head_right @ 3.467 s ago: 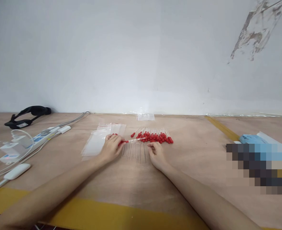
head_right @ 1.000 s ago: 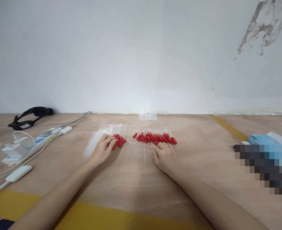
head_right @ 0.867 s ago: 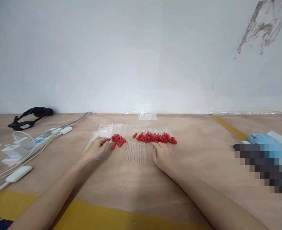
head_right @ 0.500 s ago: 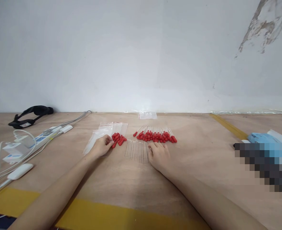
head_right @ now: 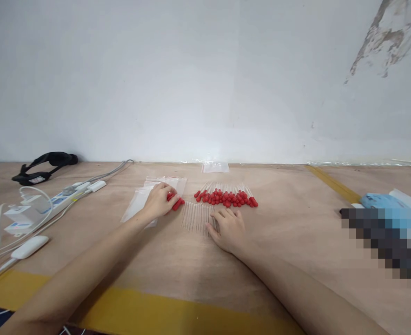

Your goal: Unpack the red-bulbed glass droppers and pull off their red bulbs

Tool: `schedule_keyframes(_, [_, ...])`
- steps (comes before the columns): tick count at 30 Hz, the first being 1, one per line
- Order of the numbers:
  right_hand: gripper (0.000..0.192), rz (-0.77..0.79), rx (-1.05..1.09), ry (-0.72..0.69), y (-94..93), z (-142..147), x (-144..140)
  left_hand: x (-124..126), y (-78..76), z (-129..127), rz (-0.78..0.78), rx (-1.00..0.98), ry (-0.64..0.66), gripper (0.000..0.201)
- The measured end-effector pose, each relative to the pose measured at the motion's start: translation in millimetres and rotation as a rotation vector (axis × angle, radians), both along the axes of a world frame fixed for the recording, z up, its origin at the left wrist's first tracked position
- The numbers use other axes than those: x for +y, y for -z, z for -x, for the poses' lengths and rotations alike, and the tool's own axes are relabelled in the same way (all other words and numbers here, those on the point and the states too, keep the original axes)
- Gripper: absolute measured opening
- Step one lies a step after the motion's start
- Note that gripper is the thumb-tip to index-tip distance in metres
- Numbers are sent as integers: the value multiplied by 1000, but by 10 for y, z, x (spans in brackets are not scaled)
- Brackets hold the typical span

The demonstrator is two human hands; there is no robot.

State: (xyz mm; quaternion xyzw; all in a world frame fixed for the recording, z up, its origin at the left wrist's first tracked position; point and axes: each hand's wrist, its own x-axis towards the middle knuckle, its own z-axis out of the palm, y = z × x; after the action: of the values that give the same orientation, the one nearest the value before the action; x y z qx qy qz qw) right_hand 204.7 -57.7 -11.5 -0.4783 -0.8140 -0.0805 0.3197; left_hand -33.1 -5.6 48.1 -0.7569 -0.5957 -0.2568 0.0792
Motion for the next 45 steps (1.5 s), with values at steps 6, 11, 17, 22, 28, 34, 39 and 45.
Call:
schedule_keyframes(6, [23, 110, 90, -41, -11, -23, -6, 438, -25, -466, 244, 165, -93, 24])
schedule_keyframes(11, [27, 198, 133, -76, 5, -61, 23, 703, 35, -633, 411, 163, -180, 29])
schedule_keyframes(17, [28, 212, 185, -106, 9, -77, 37, 807, 59, -673, 507, 132, -255, 28])
schedule_keyframes(22, [26, 182, 209, -127, 22, -100, 59, 626, -122, -572, 404, 127, -255, 23])
schedule_keyframes(28, [23, 37, 348, -163, 65, -107, 111, 76, -59, -276, 21, 72, -3, 21])
schedule_keyframes(34, [29, -46, 456, -146, 12, -142, 118, -349, 408, -141, -45, -86, 369, 13])
schedule_keyframes(39, [34, -109, 279, -296, -41, -176, 65, -443, 530, -216, -115, -138, 504, 10])
schedule_keyframes(45, [37, -155, 53, -374, 51, -111, 112, -482, 540, -270, -155, -164, 581, 7])
